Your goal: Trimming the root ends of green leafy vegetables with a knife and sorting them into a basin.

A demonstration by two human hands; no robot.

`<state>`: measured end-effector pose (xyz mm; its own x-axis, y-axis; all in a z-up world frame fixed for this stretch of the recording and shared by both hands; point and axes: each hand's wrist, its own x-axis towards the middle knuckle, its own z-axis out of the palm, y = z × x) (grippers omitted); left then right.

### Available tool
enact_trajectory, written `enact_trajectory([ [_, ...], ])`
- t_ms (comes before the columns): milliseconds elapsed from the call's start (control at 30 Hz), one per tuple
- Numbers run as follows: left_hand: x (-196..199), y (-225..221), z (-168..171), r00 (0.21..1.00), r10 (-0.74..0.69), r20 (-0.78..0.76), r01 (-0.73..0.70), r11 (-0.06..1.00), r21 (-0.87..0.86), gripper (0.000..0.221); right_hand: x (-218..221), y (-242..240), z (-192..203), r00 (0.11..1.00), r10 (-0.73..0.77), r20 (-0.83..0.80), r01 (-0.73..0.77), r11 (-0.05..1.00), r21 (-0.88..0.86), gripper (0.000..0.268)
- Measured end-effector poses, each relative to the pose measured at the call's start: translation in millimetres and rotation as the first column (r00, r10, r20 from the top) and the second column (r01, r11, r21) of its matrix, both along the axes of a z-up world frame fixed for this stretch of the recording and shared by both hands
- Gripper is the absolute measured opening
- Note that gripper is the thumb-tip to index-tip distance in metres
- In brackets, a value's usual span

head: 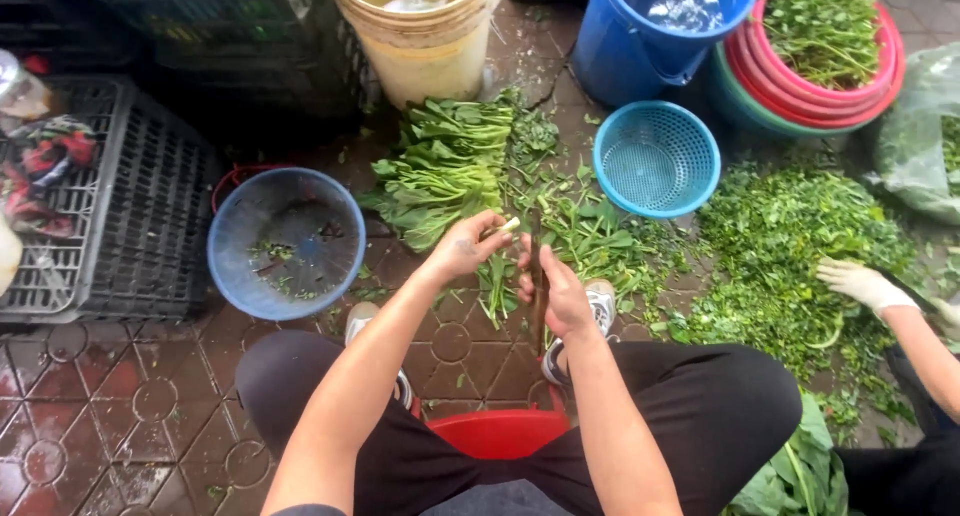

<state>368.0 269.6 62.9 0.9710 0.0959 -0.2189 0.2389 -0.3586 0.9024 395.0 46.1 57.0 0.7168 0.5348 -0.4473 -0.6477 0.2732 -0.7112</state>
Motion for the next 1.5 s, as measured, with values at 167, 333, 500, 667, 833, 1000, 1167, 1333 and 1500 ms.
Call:
enact_trajectory([
  [167, 8, -15, 36, 0.994, -0.085, -0.072, 0.093, 0.988, 0.126, 0.029, 9, -14, -7, 0.996, 0.031, -0.086, -0.014, 0.982, 0.19, 0.057],
  [333, 10, -15, 56, 0.99, -0.118, -0.083, 0.129, 0.982, 0.135, 0.029, 14, -19, -11, 0.983, 0.087, -0.159, -0.026, 0.936, 0.351, 0.062],
  [500, 7, -8, 72, 0.982, -0.149, -0.113, 0.159, 0.984, 0.083, 0.037, 14, -16, -9, 0.991, 0.043, -0.124, -0.014, 0.974, 0.226, 0.062],
  [667, 9, 0, 54, 0.982, -0.155, -0.111, 0.165, 0.982, 0.089, 0.038, 16, -30, -27, 0.985, -0.091, -0.144, 0.135, 0.931, 0.339, 0.053],
  [833, 11, 1, 36, 0.976, -0.185, -0.111, 0.194, 0.978, 0.074, 0.037, 1, -8, 2, 0.995, -0.025, 0.1, 0.022, 0.999, 0.025, 0.042],
  [1000, 9, -4, 50, 0.978, -0.186, -0.091, 0.19, 0.981, 0.036, 0.039, -1, -4, -1, 0.999, -0.037, -0.032, 0.037, 0.999, 0.014, 0.057],
  [1167, 13, -11, 36, 0.965, -0.244, -0.094, 0.247, 0.969, 0.02, 0.034, -1, -9, -17, 0.997, -0.078, 0.03, 0.077, 0.997, 0.023, 0.038],
  [1333, 9, -8, 46, 0.954, -0.28, -0.105, 0.279, 0.96, -0.025, 0.036, 0, -10, -36, 0.997, -0.04, 0.062, 0.037, 0.998, 0.044, 0.036],
  [1500, -8, -8, 69, 0.926, -0.37, -0.069, 0.369, 0.929, -0.025, 0.031, 3, 1, -15, 0.991, -0.134, -0.013, 0.134, 0.991, 0.002, 0.022],
])
